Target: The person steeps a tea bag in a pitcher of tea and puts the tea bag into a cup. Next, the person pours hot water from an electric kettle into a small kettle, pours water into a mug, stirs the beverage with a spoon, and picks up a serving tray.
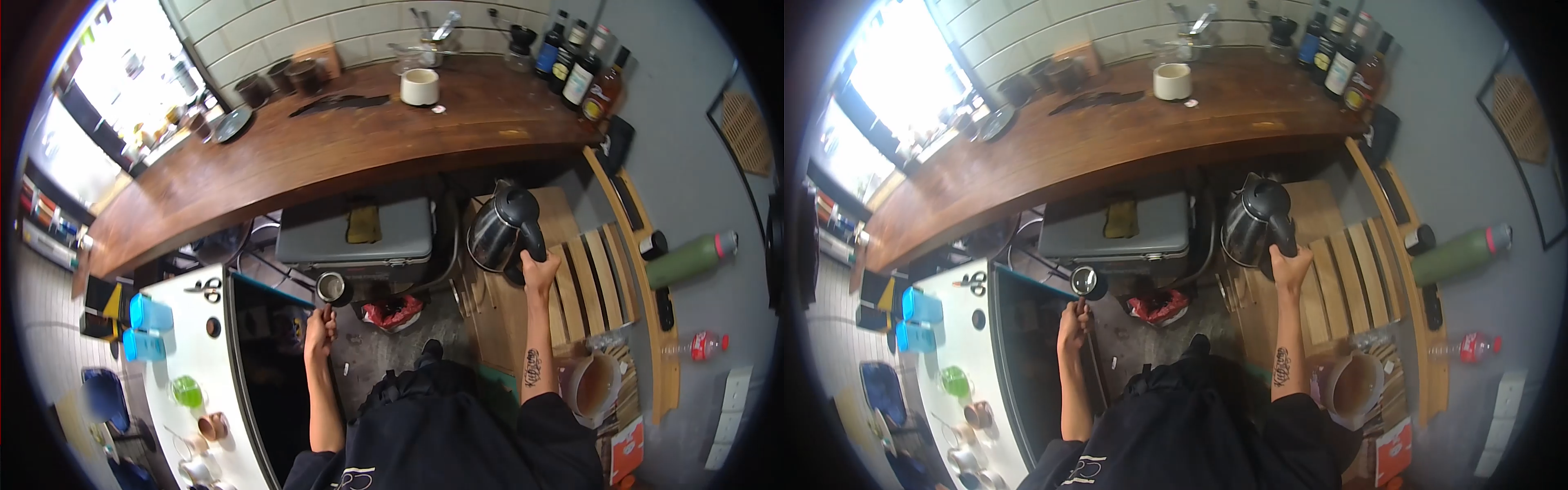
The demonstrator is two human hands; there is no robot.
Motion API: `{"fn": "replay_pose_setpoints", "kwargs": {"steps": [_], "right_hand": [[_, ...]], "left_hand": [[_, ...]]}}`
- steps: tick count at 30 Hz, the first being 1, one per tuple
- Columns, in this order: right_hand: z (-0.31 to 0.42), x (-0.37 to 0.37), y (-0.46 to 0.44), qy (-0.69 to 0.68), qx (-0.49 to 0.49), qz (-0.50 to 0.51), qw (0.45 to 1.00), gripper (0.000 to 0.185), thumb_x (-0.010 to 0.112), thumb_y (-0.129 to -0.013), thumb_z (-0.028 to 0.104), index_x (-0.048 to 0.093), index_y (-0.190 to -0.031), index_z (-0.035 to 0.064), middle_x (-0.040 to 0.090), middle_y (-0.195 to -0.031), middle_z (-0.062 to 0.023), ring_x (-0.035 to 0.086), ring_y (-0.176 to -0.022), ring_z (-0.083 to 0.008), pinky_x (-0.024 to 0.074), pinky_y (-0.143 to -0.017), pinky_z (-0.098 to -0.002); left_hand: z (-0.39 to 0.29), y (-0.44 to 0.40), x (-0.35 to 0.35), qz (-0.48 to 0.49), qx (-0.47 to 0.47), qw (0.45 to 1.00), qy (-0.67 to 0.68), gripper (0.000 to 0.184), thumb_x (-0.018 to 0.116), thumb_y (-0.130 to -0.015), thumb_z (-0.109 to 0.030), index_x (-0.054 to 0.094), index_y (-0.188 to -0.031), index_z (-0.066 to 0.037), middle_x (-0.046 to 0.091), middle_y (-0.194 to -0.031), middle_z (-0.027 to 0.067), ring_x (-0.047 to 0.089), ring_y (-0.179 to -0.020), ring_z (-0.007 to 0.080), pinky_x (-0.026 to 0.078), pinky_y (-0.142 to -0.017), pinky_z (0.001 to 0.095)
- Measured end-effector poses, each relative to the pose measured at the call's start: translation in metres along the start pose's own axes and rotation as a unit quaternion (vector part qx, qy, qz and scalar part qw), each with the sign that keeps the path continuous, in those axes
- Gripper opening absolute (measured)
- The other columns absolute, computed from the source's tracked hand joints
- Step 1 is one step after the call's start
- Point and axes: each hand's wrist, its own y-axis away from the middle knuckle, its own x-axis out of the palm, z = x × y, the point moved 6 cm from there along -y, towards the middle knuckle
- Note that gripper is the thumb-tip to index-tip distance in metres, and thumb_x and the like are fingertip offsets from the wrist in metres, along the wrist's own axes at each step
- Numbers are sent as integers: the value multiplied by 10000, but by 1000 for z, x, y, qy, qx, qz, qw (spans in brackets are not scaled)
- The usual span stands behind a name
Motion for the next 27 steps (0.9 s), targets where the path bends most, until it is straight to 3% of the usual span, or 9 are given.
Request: {"fn": "replay_pose_setpoints", "kwargs": {"steps": [1, 8, 9, 10, 11, 18, 24, 27], "right_hand": [[-8, -8, -4, 21, 63, -3, 998, 130, 657, -752, -12, 587, -655, -61, 589, -675, 18, 540, -650, -78, 444, -577, -293], [-76, -19, -37, 26, 108, -114, 987, 96, 685, -769, -10, 677, -766, -106, 682, -759, -59, 610, -668, -141, 486, -613, -329], [-80, -16, -42, 26, 111, -110, 987, 96, 685, -769, -10, 677, -766, -106, 682, -759, -59, 610, -668, -141, 486, -613, -329], [-83, -14, -44, 2, 100, -139, 985, 115, 678, -785, -33, 603, -697, -25, 594, -671, -14, 515, -554, -99, 376, -505, -307], [-86, -12, -45, -22, 88, -167, 982, 249, 671, -801, -56, 529, -628, 56, 507, -584, 30, 421, -441, -57, 266, -396, -285], [-133, -17, -61, 6, 76, -159, 984, 262, 690, -821, -42, 529, -642, 60, 529, -586, 16, 448, -449, -68, 292, -402, -271], [-153, -30, -63, 53, 64, -136, 987, 161, 699, -830, -65, 599, -716, -11, 551, -602, 0, 456, -451, -72, 323, -402, -270], [-147, -33, -61, 69, -17, -150, 986, 162, 700, -830, -62, 604, -707, -19, 562, -607, -3, 473, -458, -78, 343, -409, -276]], "left_hand": [[0, -2, 6, 9, -3, 1000, -11, 389, 314, -1057, -394, 534, -864, -138, 375, -574, -86, 296, -447, 66, 254, -435, 243], [-5, 1, 19, -14, -12, 1000, -10, 391, 287, -1063, -380, 513, -855, -140, 367, -577, -85, 291, -448, 60, 252, -439, 235], [-4, 2, 24, -23, -21, 1000, -3, 382, 294, -1058, -375, 511, -854, -137, 365, -576, -85, 290, -446, 61, 251, -438, 237], [-3, 4, 25, -33, -31, 999, 5, 373, 301, -1054, -370, 510, -853, -135, 364, -575, -85, 290, -444, 63, 251, -436, 238], [-3, 4, 28, -22, -24, 999, -8, 367, 314, -1044, -374, 511, -851, -133, 364, -574, -83, 290, -443, 65, 250, -436, 241], [-1, 5, 39, -32, -34, 999, -28, 359, 324, -1029, -357, 522, -839, -126, 361, -582, -87, 287, -461, 60, 241, -448, 244], [-9, 10, 48, -51, -33, 998, -21, 346, 327, -1024, -344, 522, -841, -126, 357, -585, -89, 287, -467, 63, 245, -454, 244], [-9, 10, 49, -50, -28, 998, -16, 344, 330, -1026, -346, 520, -840, -128, 356, -584, -88, 286, -462, 63, 247, -450, 243]]}}
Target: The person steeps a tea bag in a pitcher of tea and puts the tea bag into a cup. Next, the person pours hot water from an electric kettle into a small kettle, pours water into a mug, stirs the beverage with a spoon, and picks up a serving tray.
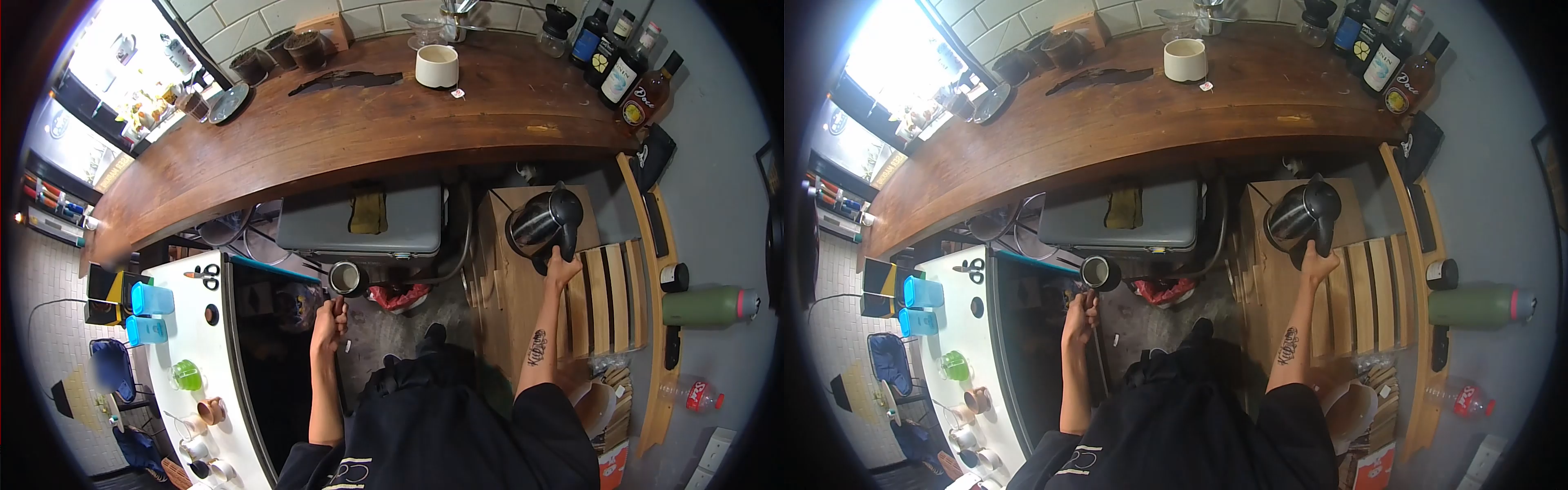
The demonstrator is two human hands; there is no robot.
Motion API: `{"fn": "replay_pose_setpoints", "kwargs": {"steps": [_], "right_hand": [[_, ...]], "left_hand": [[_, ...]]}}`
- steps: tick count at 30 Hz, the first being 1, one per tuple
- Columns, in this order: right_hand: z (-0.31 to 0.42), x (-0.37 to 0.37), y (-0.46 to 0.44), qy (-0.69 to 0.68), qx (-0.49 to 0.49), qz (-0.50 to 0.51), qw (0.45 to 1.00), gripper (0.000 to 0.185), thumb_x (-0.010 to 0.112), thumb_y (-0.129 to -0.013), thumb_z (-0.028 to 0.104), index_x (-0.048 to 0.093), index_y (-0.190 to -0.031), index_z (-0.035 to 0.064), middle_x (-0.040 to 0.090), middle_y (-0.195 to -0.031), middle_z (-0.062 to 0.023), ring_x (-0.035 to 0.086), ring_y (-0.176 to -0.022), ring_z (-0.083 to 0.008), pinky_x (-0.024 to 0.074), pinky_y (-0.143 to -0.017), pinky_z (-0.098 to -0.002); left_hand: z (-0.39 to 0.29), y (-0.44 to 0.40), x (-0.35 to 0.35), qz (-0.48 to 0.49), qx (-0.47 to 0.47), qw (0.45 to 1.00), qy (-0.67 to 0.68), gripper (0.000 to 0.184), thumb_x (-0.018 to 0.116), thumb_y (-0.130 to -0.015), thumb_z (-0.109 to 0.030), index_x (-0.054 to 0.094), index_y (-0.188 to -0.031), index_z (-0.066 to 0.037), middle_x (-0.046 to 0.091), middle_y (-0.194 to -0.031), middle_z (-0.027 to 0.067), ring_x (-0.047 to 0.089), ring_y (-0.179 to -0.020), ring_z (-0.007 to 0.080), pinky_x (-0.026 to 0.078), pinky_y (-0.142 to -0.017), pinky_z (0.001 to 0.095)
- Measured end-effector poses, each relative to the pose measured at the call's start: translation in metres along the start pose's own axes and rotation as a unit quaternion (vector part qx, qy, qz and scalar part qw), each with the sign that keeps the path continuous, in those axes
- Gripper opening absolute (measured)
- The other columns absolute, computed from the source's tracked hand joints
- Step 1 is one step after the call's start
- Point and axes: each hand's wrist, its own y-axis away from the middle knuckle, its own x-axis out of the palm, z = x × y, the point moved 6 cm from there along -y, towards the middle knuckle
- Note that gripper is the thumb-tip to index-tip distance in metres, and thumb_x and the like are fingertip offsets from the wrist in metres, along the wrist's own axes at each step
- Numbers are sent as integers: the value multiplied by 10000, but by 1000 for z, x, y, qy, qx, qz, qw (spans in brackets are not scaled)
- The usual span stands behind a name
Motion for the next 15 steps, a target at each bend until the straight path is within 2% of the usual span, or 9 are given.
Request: {"fn": "replay_pose_setpoints", "kwargs": {"steps": [3, 4, 5, 6, 7, 8, 13, 14, 15], "right_hand": [[-19, -4, 3, 8, 83, 7, 996, 175, 698, -832, -57, 604, -687, -28, 571, -610, -9, 491, -462, -90, 359, -414, -288], [-14, -1, 4, 35, 97, 27, 994, 90, 719, -815, -26, 662, -772, -80, 662, -718, -86, 601, -603, -153, 454, -565, -328], [-9, 3, 5, 61, 111, 47, 991, 151, 741, -798, 6, 720, -857, -132, 753, -826, -162, 710, -744, -217, 549, -717, -367], [-11, 5, 4, 60, 111, 46, 991, 151, 741, -798, 6, 720, -857, -132, 753, -826, -162, 710, -744, -217, 549, -717, -367], [-7, 6, 3, 40, 69, 28, 996, 115, 723, -815, -5, 660, -758, -83, 661, -706, -93, 610, -601, -162, 459, -566, -336], [-4, 7, 4, 18, 27, 10, 999, 203, 705, -833, -16, 601, -659, -34, 569, -587, -24, 509, -458, -106, 370, -415, -306], [-30, 2, -5, 105, 26, 9, 994, 232, 739, -793, 110, 659, -684, -78, 605, -549, -81, 558, -444, -157, 439, -444, -344], [-2, 1, 1, 106, 127, 34, 986, 259, 757, -790, 158, 689, -742, -87, 644, -582, -110, 601, -473, -185, 477, -478, -368], [-27, -4, -7, 198, 53, -1, 979, 307, 773, -791, 187, 708, -845, -108, 691, -667, -143, 667, -565, -231, 523, -539, -396]], "left_hand": [[1, -1, -2, 4, -1, 1000, 2, 342, 333, -1027, -349, 518, -841, -129, 354, -582, -91, 282, -457, 63, 246, -445, 243], [2, -2, -2, 4, -6, 1000, 2, 341, 335, -1028, -351, 518, -843, -130, 352, -581, -92, 280, -455, 62, 246, -443, 242], [3, -1, -2, 5, -6, 1000, 2, 341, 335, -1028, -351, 518, -843, -130, 352, -581, -92, 280, -455, 62, 246, -443, 242], [2, 0, -1, 9, -6, 1000, 7, 339, 337, -1028, -350, 517, -842, -131, 348, -580, -93, 277, -454, 62, 245, -442, 242], [1, 1, -1, 13, -6, 1000, 12, 337, 339, -1028, -350, 516, -842, -132, 345, -580, -94, 273, -453, 62, 244, -440, 241], [1, 2, -2, 11, -5, 1000, 14, 337, 339, -1028, -350, 516, -842, -132, 345, -580, -94, 273, -453, 62, 244, -440, 241], [-5, 20, -5, -4, 0, 999, 40, 340, 335, -1033, -344, 512, -836, -130, 340, -579, -96, 268, -456, 58, 233, -442, 239], [-5, 22, -9, -1, 4, 999, 49, 350, 337, -1040, -347, 514, -831, -128, 343, -576, -95, 267, -454, 58, 229, -440, 244], [-6, 24, -14, -18, 9, 999, 50, 357, 347, -1046, -351, 512, -819, -130, 344, -571, -95, 264, -450, 59, 221, -435, 250]]}}
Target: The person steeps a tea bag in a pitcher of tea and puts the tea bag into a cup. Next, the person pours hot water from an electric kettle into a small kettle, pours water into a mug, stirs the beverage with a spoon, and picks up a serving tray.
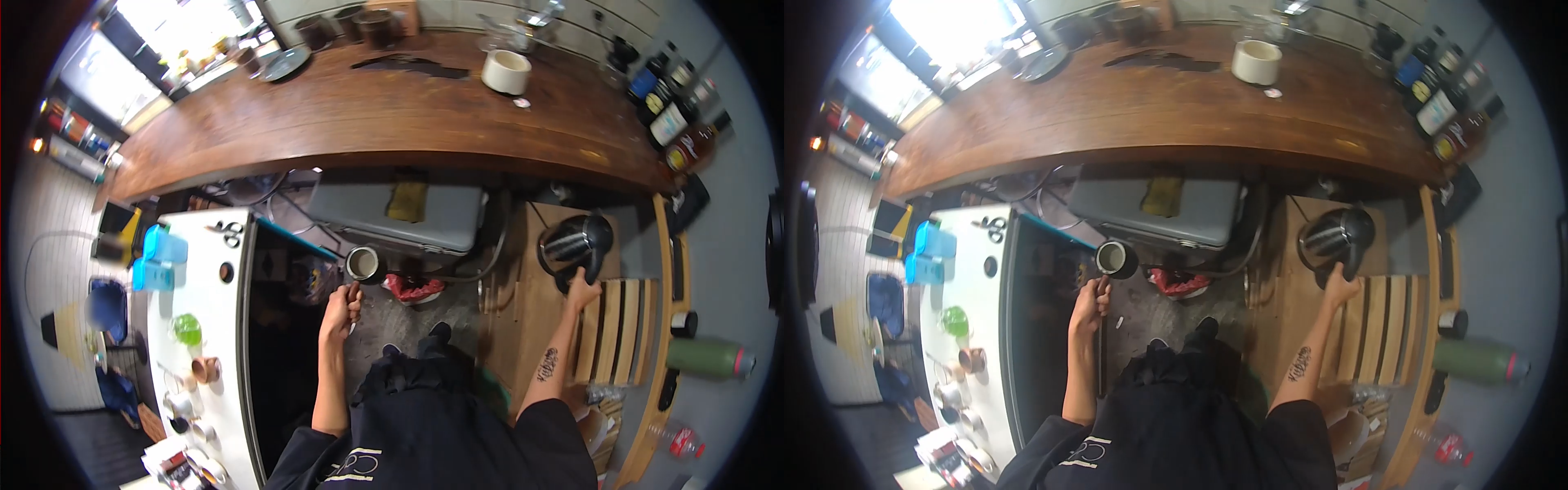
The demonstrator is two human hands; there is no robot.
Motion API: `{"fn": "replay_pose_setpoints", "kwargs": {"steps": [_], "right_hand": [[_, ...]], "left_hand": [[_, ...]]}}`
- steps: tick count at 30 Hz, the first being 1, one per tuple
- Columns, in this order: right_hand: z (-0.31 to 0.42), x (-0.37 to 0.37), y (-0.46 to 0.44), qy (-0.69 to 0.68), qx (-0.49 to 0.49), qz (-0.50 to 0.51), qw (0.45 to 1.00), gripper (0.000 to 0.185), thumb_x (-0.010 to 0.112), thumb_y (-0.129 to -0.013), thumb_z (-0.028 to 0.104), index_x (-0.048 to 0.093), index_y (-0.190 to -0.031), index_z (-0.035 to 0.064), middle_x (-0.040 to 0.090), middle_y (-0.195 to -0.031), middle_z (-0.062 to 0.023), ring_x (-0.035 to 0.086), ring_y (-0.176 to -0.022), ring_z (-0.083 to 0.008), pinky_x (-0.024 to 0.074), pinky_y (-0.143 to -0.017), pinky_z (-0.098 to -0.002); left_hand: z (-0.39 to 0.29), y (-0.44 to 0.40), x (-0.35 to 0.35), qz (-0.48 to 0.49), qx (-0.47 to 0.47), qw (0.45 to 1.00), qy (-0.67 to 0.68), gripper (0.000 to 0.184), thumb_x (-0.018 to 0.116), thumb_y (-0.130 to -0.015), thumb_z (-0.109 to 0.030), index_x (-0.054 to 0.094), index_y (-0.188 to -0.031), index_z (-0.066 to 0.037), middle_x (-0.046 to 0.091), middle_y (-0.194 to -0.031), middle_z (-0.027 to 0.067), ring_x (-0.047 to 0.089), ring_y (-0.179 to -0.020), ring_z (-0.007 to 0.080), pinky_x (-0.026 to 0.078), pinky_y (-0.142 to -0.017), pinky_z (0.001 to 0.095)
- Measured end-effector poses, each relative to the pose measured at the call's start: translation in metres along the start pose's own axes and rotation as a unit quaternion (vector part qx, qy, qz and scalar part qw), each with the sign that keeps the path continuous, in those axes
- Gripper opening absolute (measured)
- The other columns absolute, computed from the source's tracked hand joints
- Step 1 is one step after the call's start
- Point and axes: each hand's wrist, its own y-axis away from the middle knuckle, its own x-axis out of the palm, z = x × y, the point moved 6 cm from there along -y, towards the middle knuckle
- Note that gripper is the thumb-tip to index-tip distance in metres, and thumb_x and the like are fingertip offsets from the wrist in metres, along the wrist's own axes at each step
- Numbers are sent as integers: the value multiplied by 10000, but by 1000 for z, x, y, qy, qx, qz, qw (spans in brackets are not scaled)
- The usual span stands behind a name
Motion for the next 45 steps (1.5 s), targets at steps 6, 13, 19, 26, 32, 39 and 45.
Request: {"fn": "replay_pose_setpoints", "kwargs": {"steps": [6, 13, 19, 26, 32, 39, 45], "right_hand": [[73, -39, 36, 107, -130, -109, 980, 586, 847, -737, 330, 589, -1116, -35, 585, -1110, -226, 546, -1067, -375, 451, -941, -502], [193, 20, 170, -123, -218, 89, 964, 135, 660, -878, 23, 578, -984, 39, 561, -798, -18, 552, -693, -122, 477, -648, -264], [281, 135, 399, -142, -264, 472, 829, 67, 682, -839, 30, 618, -819, 38, 598, -661, -28, 581, -640, -92, 487, -618, -284], [406, 148, 633, -217, -363, 651, 630, 162, 729, -893, 131, 654, -968, 8, 628, -754, -107, 616, -656, -199, 507, -639, -341], [456, 171, 725, -162, -455, 654, 582, 378, 764, -875, 213, 656, -1203, 61, 628, -1033, -211, 641, -962, -411, 505, -836, -497], [461, 185, 755, -82, -549, 594, 582, 496, 835, -812, 249, 647, -1236, 75, 599, -1108, -231, 630, -1011, -417, 520, -855, -510], [464, 191, 762, -92, -534, 601, 587, 406, 848, -772, 239, 688, -1106, 70, 583, -1046, -188, 612, -972, -382, 501, -832, -487]], "left_hand": [[-15, 21, -48, -29, 21, 999, 32, 366, 359, -1052, -349, 519, -814, -121, 355, -568, -104, 253, -443, 43, 215, -424, 249], [-32, 45, -149, -44, 76, 993, 78, 368, 364, -1060, -338, 546, -839, -108, 423, -575, -94, 311, -437, 29, 243, -413, 221], [-61, 71, -246, -81, 117, 988, 62, 384, 376, -1067, -370, 550, -852, -105, 441, -586, -91, 316, -437, 27, 235, -411, 221], [-90, 87, -335, -88, 136, 983, 90, 349, 378, -1046, -345, 532, -844, -106, 406, -580, -91, 287, -438, 23, 210, -401, 232], [-87, 77, -376, -98, 161, 972, 138, 322, 369, -1052, -297, 542, -887, -81, 420, -604, -93, 274, -433, 4, 197, -384, 212], [-68, 57, -391, -101, 149, 970, 164, 365, 364, -1062, -370, 542, -898, -96, 437, -584, -65, 292, -399, 27, 202, -360, 236], [-62, 57, -390, -101, 145, 967, 185, 359, 370, -1056, -347, 544, -880, -87, 422, -575, -74, 280, -402, 18, 199, -366, 227]]}}
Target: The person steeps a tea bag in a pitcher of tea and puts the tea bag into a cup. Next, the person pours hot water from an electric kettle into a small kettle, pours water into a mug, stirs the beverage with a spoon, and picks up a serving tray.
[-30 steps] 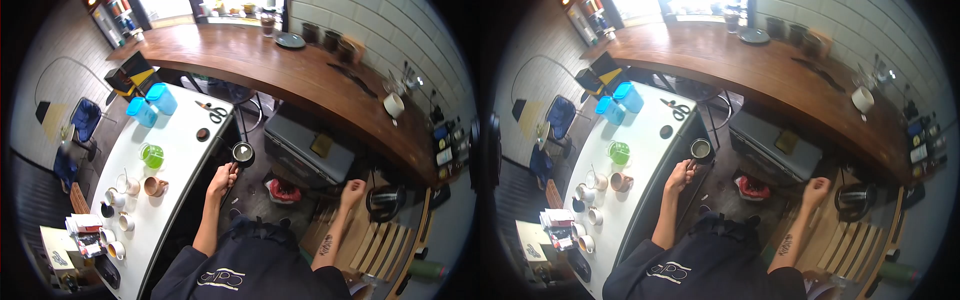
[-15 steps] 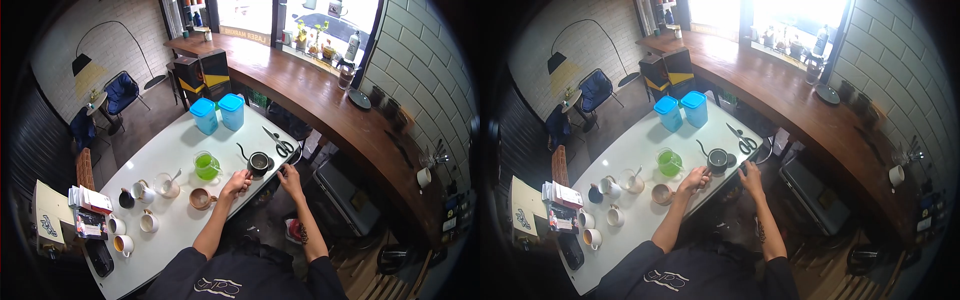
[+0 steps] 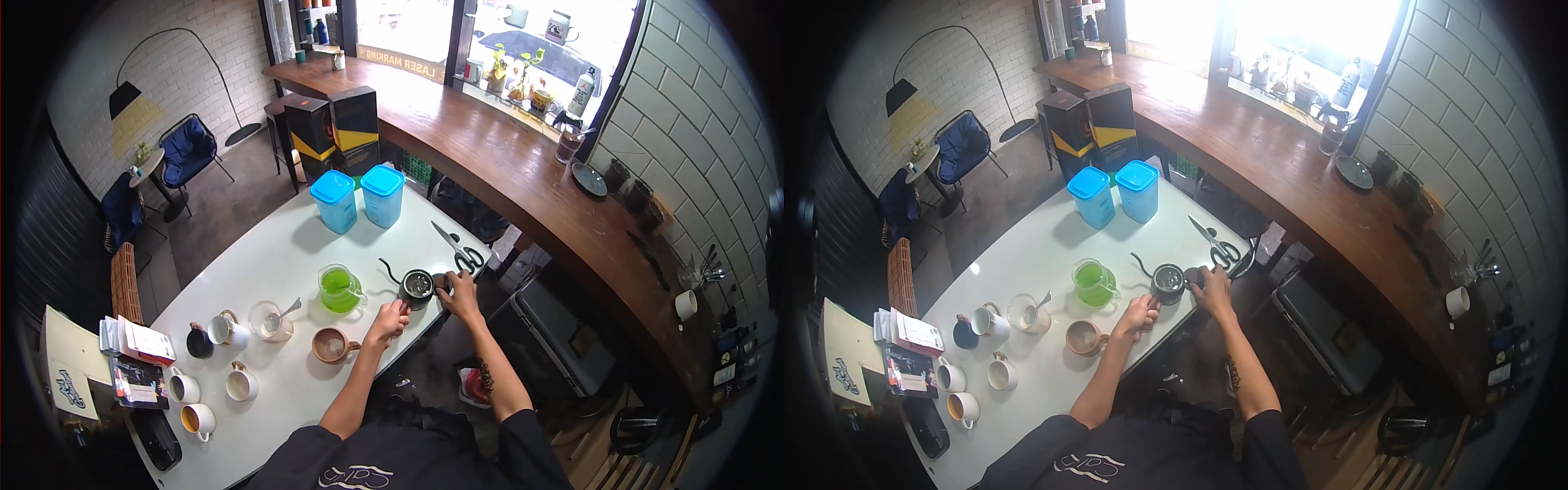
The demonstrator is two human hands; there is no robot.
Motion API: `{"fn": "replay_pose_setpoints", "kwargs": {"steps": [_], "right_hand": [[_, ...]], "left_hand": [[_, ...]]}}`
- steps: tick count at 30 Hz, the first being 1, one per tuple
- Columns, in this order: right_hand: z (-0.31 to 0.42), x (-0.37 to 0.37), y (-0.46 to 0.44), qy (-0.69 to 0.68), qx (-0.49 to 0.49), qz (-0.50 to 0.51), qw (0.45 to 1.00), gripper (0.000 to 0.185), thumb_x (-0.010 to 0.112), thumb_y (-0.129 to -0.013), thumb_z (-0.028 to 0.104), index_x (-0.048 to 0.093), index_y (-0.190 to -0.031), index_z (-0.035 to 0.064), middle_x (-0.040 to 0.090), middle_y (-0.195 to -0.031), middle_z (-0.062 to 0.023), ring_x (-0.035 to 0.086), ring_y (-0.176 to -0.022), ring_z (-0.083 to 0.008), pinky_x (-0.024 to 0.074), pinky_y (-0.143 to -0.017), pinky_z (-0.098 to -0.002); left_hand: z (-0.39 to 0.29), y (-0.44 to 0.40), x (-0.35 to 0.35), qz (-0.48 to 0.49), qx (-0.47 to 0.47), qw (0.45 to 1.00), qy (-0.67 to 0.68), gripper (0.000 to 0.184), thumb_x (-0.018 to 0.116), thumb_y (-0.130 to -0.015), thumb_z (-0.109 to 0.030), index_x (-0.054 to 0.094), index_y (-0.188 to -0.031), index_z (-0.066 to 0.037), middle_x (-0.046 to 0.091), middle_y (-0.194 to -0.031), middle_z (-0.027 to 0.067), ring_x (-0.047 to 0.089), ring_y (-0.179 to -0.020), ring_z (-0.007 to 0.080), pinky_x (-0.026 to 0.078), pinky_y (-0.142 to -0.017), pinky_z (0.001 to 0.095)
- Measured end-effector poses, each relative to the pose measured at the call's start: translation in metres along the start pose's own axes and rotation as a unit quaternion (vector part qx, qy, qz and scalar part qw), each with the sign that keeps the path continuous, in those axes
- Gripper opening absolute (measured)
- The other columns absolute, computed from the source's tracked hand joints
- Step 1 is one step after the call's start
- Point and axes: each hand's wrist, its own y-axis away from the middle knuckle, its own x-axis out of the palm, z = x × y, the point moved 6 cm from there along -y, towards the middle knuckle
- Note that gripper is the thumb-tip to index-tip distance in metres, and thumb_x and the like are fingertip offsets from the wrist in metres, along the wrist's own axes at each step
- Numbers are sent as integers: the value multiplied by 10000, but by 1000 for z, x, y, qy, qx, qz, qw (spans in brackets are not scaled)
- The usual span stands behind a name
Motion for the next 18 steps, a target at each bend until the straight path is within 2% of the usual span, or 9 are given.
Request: {"fn": "replay_pose_setpoints", "kwargs": {"steps": [3, 5, 7, 8, 11, 13, 15, 18], "right_hand": [[-2, -3, -4, -13, 3, 20, 1000, 450, 833, -783, 247, 673, -1150, 43, 571, -1111, -228, 590, -1061, -427, 483, -896, -532], [2, -21, -13, -40, 9, -46, 998, 375, 848, -753, 212, 698, -1018, -7, 594, -1011, -216, 629, -962, -392, 524, -827, -483], [14, -43, -21, -105, 16, -101, 989, 362, 856, -739, 175, 694, -997, -21, 599, -982, -204, 631, -923, -363, 526, -817, -453], [27, -55, -24, -100, -10, -117, 988, 354, 862, -725, 150, 692, -981, -25, 603, -952, -196, 626, -879, -346, 523, -803, -434], [63, -69, -25, -126, -54, -21, 990, 365, 865, -716, 176, 694, -983, -5, 606, -947, -177, 620, -869, -330, 517, -793, -418], [82, -66, -20, -120, -55, 48, 990, 385, 864, -718, 201, 699, -1014, 18, 599, -1015, -191, 604, -985, -349, 506, -872, -435], [86, -53, -17, -120, -69, 72, 988, 394, 863, -720, 200, 695, -1026, 16, 586, -1057, -203, 580, -1046, -371, 495, -917, -449], [90, -40, -15, -116, -71, 76, 988, 398, 859, -725, 195, 692, -1043, 23, 579, -1069, -206, 570, -1059, -392, 490, -932, -466]], "left_hand": [[2, 2, 3, -4, 2, 1000, 10, 351, 372, -1054, -331, 542, -866, -88, 411, -573, -91, 273, -413, 9, 191, -374, 219], [3, 2, 1, -10, 0, 1000, 13, 356, 371, -1057, -333, 546, -868, -87, 419, -578, -89, 279, -416, 5, 192, -375, 214], [5, 2, -1, -4, 6, 1000, 10, 357, 370, -1063, -340, 551, -883, -90, 430, -592, -90, 288, -423, 1, 198, -377, 208], [9, -1, -3, -7, 3, 1000, 11, 357, 370, -1063, -340, 551, -883, -90, 430, -592, -90, 288, -423, 1, 198, -377, 208], [16, -10, -6, 11, 12, 1000, 21, 402, 366, -1079, -387, 571, -920, -81, 443, -599, -67, 300, -413, 13, 220, -372, 216], [18, -11, -3, 15, 16, 999, 40, 415, 372, -1084, -410, 571, -934, -78, 454, -618, -67, 310, -430, 9, 220, -379, 212], [19, -9, -1, 21, 12, 999, 45, 417, 379, -1083, -419, 575, -961, -72, 461, -633, -62, 332, -446, 15, 228, -386, 211], [19, -6, 4, 31, 16, 998, 46, 431, 392, -1082, -441, 583, -1015, -60, 481, -664, -47, 377, -481, 30, 250, -403, 211]]}}
